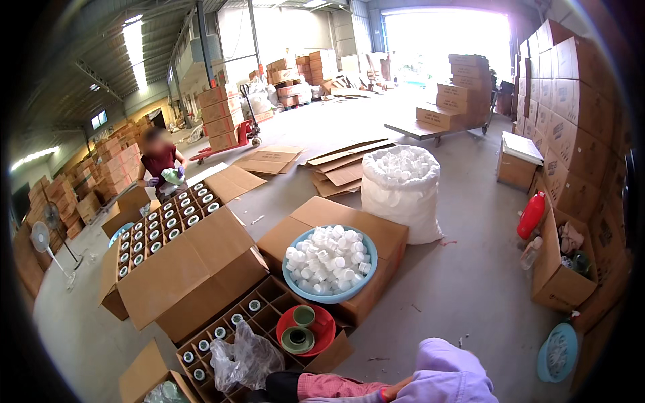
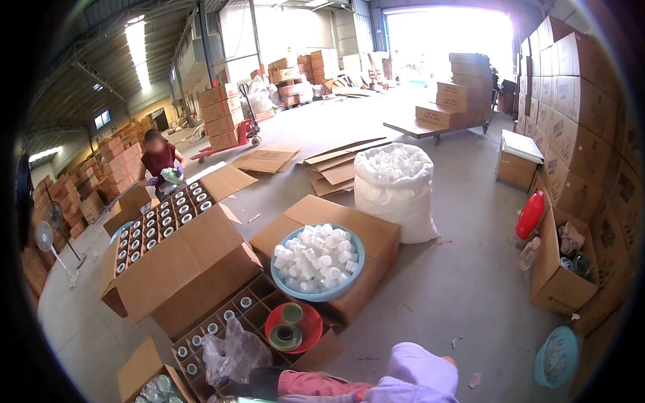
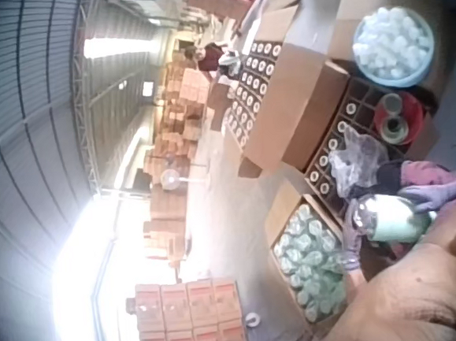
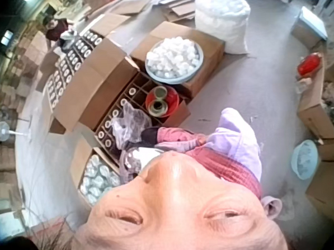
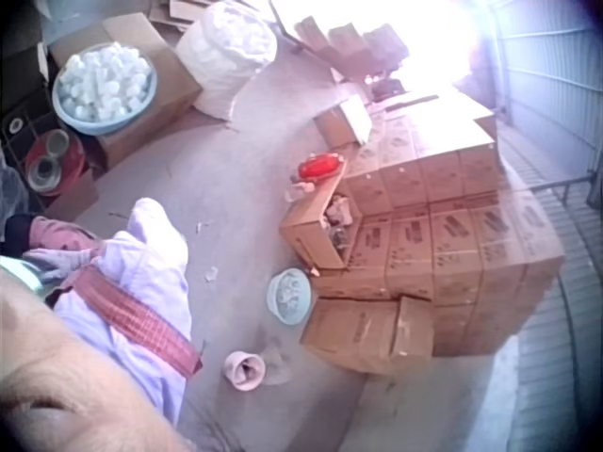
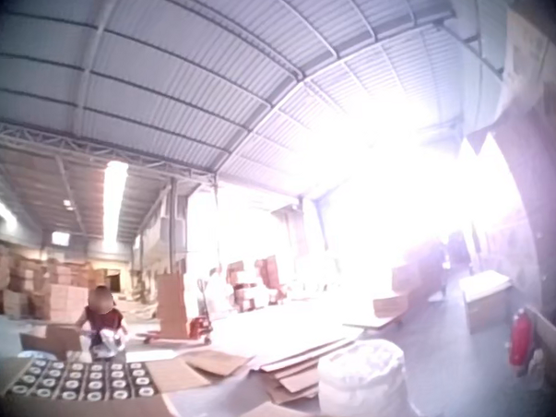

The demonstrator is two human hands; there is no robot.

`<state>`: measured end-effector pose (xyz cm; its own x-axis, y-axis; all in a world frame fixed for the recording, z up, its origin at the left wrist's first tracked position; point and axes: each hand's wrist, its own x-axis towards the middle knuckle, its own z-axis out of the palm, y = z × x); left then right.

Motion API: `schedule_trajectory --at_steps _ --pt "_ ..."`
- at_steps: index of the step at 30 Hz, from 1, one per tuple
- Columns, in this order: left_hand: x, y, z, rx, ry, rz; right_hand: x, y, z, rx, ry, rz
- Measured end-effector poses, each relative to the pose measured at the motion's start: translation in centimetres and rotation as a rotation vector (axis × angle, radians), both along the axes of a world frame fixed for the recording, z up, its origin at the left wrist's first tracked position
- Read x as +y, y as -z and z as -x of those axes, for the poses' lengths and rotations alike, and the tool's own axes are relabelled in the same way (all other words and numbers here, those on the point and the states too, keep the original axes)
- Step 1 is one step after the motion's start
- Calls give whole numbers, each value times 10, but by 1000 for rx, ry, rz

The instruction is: The person assembles light green kettles by inserting a white circular component into the top opening, securing the lid, and wrapping each unit in a plastic bag. The person places the wrapped kettles into a cardboard box. The person repeats this process for multiple kettles.

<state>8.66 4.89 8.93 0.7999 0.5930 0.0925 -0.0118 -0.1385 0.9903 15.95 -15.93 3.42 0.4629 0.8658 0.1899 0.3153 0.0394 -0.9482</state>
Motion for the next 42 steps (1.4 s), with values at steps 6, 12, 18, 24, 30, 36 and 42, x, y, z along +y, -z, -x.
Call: schedule_trajectory --at_steps 6,12,18,24,30,36,42 --pt "3 7 21 31 -28 10 24 12 -6 73 -57 -132" --pt "0 30 62 56 -27 70 19 5 39 20 -320 -278" --pt "-11 57 103 58 23 175 70 -87 2 -118 -483 -298" --pt "-23 67 121 -37 68 237 79 -127 3 29 -538 -223" --pt "-27 83 116 -76 156 298 75 -124 -5 18 -413 -224" --pt "-30 71 107 -43 119 -43 76 -119 -2 -97 -380 -336" --pt "-16 60 106 34 51 74 65 -115 -12 -39 -303 -316"
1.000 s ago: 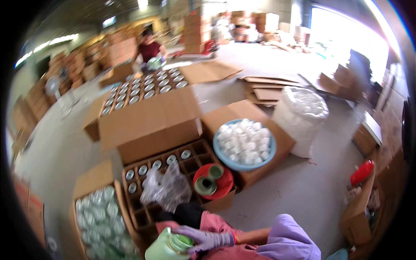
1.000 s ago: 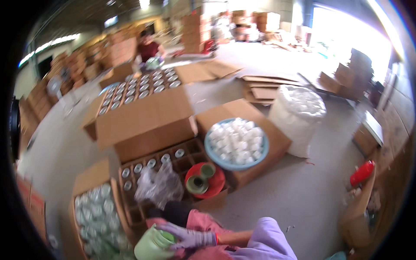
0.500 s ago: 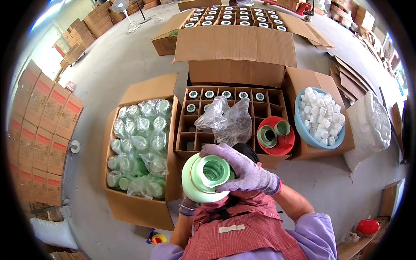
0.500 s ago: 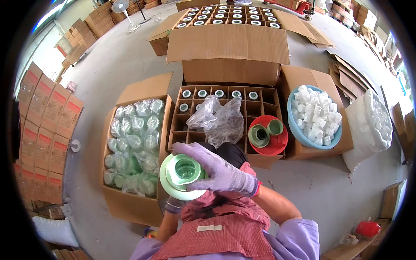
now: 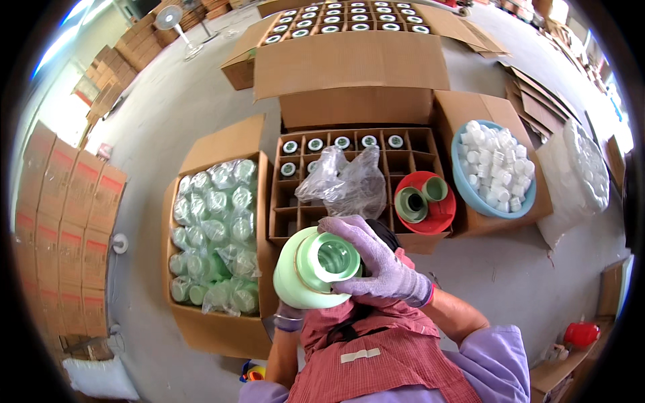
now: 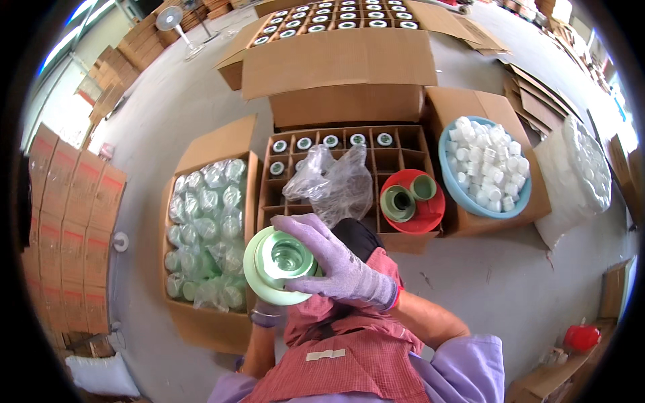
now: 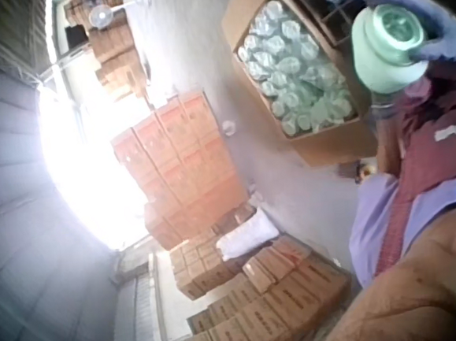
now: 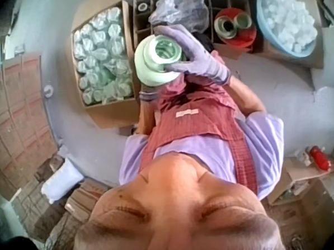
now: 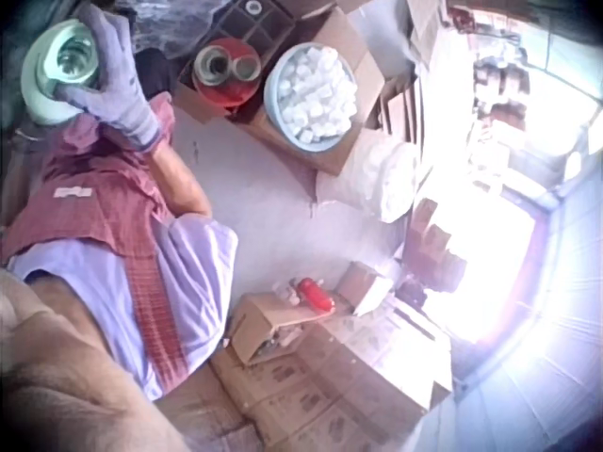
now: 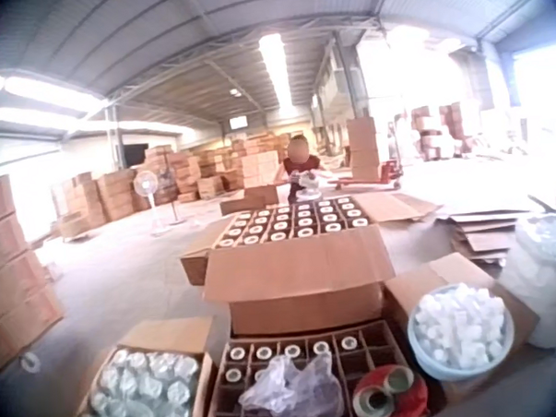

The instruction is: The person assembles light green kettles by inserting a white circular component into the top opening, securing the lid, and wrapping each unit in a plastic bag. The person places the wrapped kettles into a cardboard box. The person repeats this process for multiple kettles.

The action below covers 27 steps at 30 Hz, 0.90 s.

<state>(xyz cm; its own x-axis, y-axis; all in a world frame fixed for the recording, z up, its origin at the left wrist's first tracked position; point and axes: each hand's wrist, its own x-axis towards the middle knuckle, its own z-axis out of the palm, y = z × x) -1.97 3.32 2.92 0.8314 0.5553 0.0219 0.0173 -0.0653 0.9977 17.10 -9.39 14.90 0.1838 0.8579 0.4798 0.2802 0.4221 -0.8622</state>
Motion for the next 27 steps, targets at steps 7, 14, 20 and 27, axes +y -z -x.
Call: schedule_trajectory --at_steps 7,14,20,27 --pt "75 -90 8 326 25 -179 -65 83 15 -101 364 301" --pt "33 -110 -81 433 476 -1197 -67 90 6 -453 -140 1229" --pt "20 -23 -107 660 843 -1002 -47 177 -120 -542 625 783" --pt "9 -54 -115 713 588 -1080 -47 312 -217 -576 651 892"
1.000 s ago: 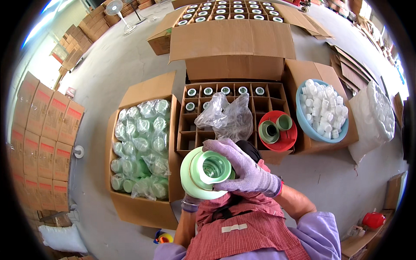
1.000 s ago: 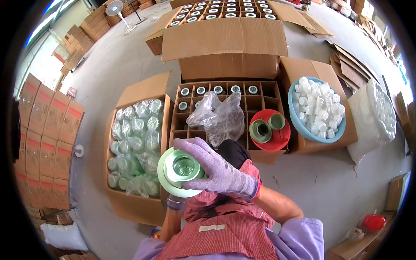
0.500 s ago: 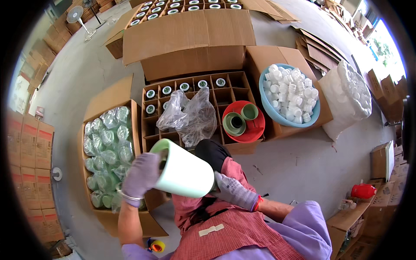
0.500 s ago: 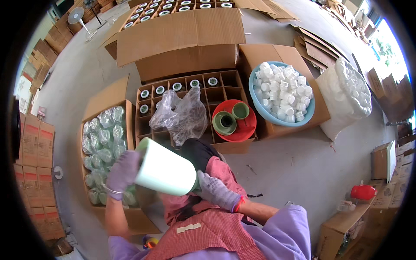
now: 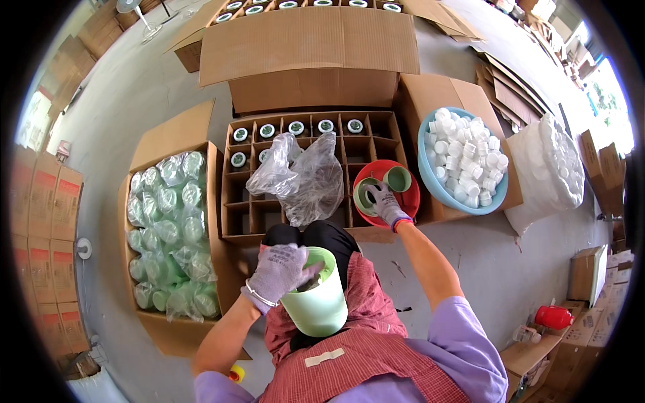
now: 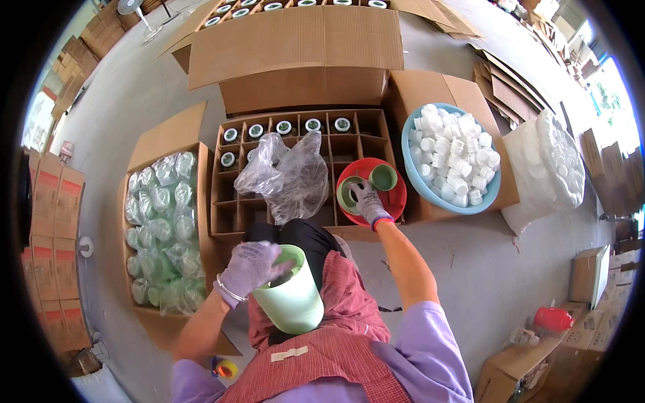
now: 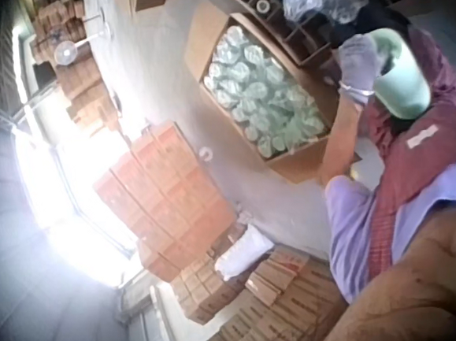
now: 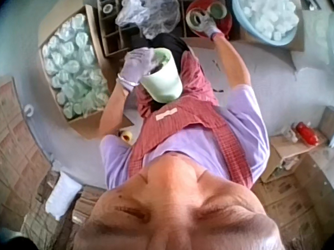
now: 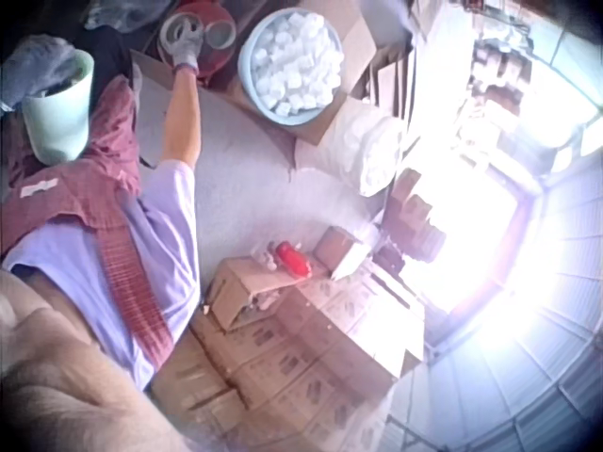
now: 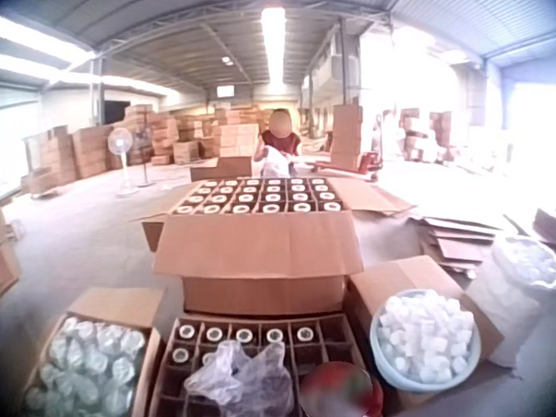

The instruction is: The person assembles light green kettles by inserting a white circular component into the top opening, securing the lid, and wrapping each unit in a plastic bag. The person places the wrapped kettles into a cardboard box. The person repeats this process for multiple kettles.

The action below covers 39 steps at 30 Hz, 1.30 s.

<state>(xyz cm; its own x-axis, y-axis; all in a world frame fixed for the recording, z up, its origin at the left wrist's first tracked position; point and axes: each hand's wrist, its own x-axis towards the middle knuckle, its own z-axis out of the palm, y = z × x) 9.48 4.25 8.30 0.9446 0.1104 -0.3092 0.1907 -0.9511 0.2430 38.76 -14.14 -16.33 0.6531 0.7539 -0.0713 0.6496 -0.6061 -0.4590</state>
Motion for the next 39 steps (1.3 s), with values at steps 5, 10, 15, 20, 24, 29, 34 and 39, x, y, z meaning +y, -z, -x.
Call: schedule_trajectory --at_steps 5,10,15,20,24,29,34,39 --pt "18 1 -16 -602 -693 846 35 -108 57 -69 -156 -522" --pt "6 -15 -37 -676 -436 1187 72 -228 125 -34 -336 -739" --pt "-1 -17 -35 -1014 -312 860 84 -242 140 420 -229 -817" --pt "18 -32 -17 -1022 109 350 72 -248 131 492 -634 -868" --pt "19 -10 6 -843 -426 1165 75 -259 139 264 -351 -671" --pt "6 -27 9 -643 -602 2030 82 -267 142 -435 -662 -526" --pt "4 -34 15 -690 -474 1419 82 -281 150 -126 -561 -571" --pt "-10 -37 -2 -1183 -227 603 85 -264 167 396 -341 -853"
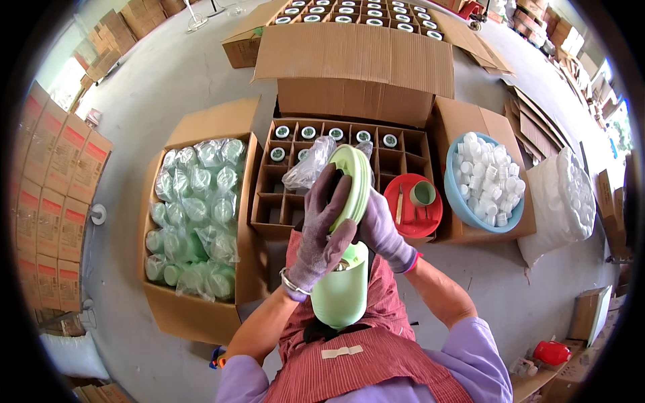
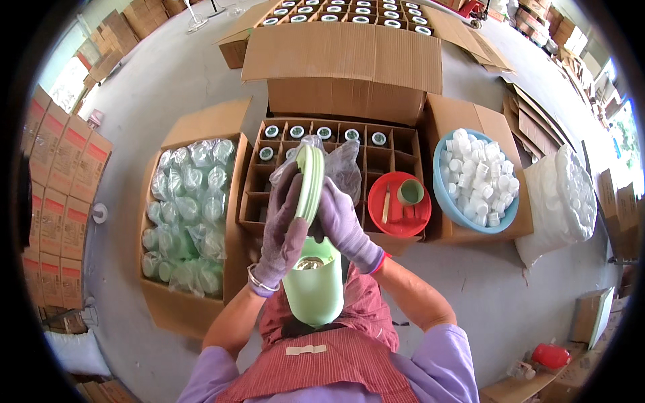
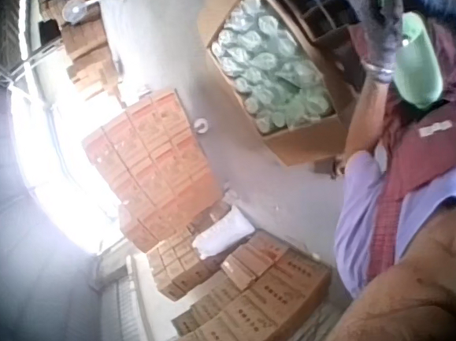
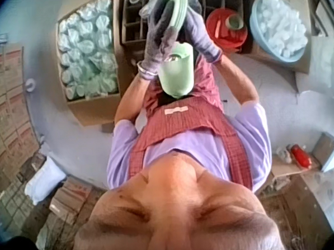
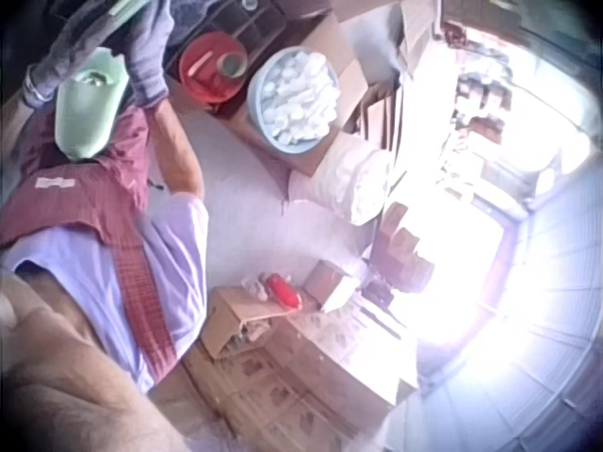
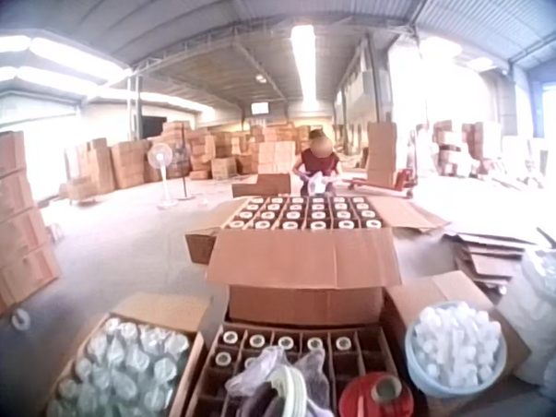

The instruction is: The person assembles light green kettles by inserting a white circular component into the top opening, securing the lid, and wrapping each unit in a plastic bag. The person places the wrapped kettles into a cardboard box. The person repeats this process for multiple kettles.

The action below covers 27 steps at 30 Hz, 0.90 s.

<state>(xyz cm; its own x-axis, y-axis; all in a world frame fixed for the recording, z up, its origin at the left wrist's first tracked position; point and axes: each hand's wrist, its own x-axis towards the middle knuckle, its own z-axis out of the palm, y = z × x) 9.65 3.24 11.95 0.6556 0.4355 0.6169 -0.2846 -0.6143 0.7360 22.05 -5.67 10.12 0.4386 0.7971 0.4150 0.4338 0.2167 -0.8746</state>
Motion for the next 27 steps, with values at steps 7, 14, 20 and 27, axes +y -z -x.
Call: schedule_trajectory --at_steps 7,14,20,27 --pt "38 34 42 230 277 -30 -36 11 -36 576 -238 689" --pt "38 57 59 501 515 -59 -39 39 -12 401 -144 415" --pt "24 57 67 511 457 -73 -10 31 20 84 -391 643" --pt "-7 48 58 542 342 -178 -17 74 -2 -154 -719 290"
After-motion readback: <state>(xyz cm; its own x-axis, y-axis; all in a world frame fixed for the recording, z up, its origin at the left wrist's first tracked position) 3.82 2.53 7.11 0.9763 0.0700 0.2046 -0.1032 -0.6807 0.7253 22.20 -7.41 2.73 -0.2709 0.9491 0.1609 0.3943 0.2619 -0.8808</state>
